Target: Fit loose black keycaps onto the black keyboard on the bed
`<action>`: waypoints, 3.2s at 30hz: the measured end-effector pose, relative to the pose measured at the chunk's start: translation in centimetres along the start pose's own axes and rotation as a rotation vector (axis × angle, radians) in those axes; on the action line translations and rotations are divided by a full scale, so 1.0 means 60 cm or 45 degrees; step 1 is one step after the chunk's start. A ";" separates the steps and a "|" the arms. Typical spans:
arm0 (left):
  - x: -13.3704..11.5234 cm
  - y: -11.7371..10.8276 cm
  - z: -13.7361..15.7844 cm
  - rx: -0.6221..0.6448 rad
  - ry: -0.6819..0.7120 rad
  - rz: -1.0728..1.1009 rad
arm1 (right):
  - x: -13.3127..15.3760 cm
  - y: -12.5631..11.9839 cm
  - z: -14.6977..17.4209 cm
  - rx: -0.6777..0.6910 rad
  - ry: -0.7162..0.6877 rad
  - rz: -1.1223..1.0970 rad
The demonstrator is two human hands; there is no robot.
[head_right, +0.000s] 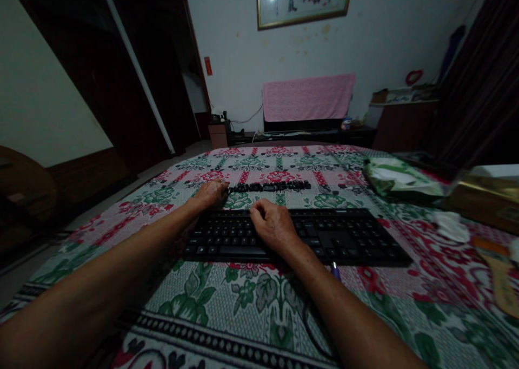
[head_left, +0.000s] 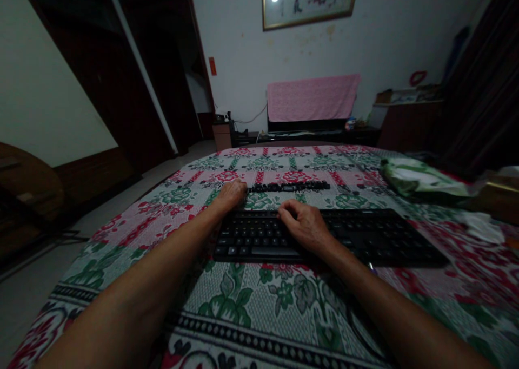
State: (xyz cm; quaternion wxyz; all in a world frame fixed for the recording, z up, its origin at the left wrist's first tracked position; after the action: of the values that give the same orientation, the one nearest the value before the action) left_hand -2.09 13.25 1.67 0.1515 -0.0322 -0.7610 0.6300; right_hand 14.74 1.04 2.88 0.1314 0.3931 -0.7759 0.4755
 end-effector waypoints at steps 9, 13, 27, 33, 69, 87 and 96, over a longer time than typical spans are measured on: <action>0.008 -0.096 0.060 -0.141 -0.053 0.539 | 0.003 -0.002 -0.001 0.019 0.001 0.007; -0.018 -0.099 0.112 0.274 -0.123 1.269 | 0.002 -0.001 -0.002 0.016 0.004 0.013; -0.087 -0.051 0.137 0.590 -0.119 1.462 | 0.004 0.000 -0.001 0.026 -0.009 0.090; -0.096 -0.040 0.134 0.584 -0.153 1.386 | -0.001 0.003 -0.001 0.019 0.000 0.084; -0.114 -0.104 0.140 0.301 0.301 1.088 | 0.092 -0.038 -0.027 -0.036 -0.323 -0.300; -0.100 -0.066 0.133 0.364 0.294 0.941 | 0.069 0.019 -0.027 0.038 -0.068 0.166; -0.058 -0.055 0.142 0.522 0.438 0.750 | 0.064 0.024 -0.024 0.170 -0.032 0.151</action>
State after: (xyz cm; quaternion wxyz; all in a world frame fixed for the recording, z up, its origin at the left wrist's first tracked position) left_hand -0.60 3.65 2.83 0.0928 -0.3233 -0.5410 0.7709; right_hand 10.92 0.72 4.92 0.0667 0.3605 -0.7659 0.5282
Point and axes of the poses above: each hand's wrist, its own z-axis away from the middle knuckle, its own y-axis out of the palm, x = y × z, the point moved 8 cm from there along -z, towards the middle knuckle, and after that the axes turned 4 degrees about -y, right-handed, at the moved point
